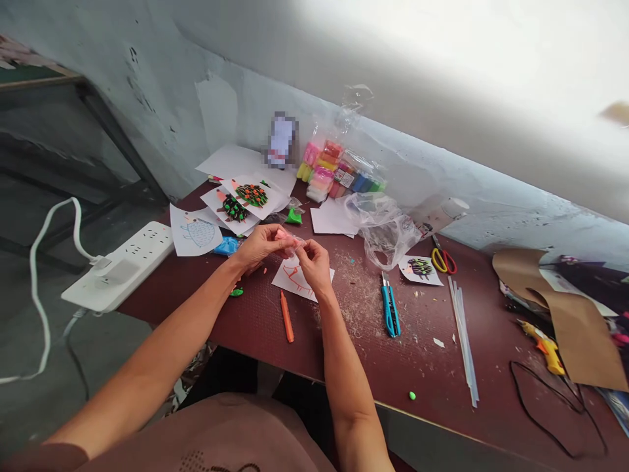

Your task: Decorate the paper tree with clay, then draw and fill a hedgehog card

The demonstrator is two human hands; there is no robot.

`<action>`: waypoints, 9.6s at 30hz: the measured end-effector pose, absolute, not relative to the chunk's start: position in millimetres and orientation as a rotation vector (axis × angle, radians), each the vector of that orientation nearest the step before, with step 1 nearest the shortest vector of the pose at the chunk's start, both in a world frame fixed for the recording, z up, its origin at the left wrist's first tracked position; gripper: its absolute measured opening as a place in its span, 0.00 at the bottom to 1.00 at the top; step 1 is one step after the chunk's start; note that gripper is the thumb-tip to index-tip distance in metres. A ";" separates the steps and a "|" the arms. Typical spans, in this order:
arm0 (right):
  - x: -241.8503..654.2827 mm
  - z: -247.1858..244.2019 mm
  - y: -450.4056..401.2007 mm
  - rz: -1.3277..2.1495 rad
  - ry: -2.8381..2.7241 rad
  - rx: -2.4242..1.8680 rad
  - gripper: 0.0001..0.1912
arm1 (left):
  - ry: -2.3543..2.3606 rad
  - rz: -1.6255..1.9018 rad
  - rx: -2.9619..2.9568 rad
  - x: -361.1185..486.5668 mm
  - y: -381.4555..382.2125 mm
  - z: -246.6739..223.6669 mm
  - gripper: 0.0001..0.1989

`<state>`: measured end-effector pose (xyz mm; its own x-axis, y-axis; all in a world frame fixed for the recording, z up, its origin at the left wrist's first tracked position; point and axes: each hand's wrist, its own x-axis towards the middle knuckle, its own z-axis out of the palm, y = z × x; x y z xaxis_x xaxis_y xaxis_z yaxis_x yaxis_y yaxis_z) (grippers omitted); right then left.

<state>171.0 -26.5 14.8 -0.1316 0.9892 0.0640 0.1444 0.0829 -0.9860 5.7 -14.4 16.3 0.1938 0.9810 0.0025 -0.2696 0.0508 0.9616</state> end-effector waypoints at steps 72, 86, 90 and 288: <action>169.7 -8.3 -29.0 0.785 -1.627 -1.307 0.12 | 0.978 1.084 1.002 8.9 -8.4 3.7 0.10; 174.8 -7.6 -30.5 0.608 -1.770 -1.323 0.06 | 0.908 1.024 0.937 5.1 -9.9 5.1 0.06; 169.4 -8.0 -34.1 0.508 -1.847 -1.324 0.07 | 0.976 1.036 0.958 7.3 -9.4 3.7 0.08; 184.9 3.1 -34.3 1.103 -1.591 -1.372 0.22 | 0.992 0.789 1.300 -10.3 -12.1 15.7 0.09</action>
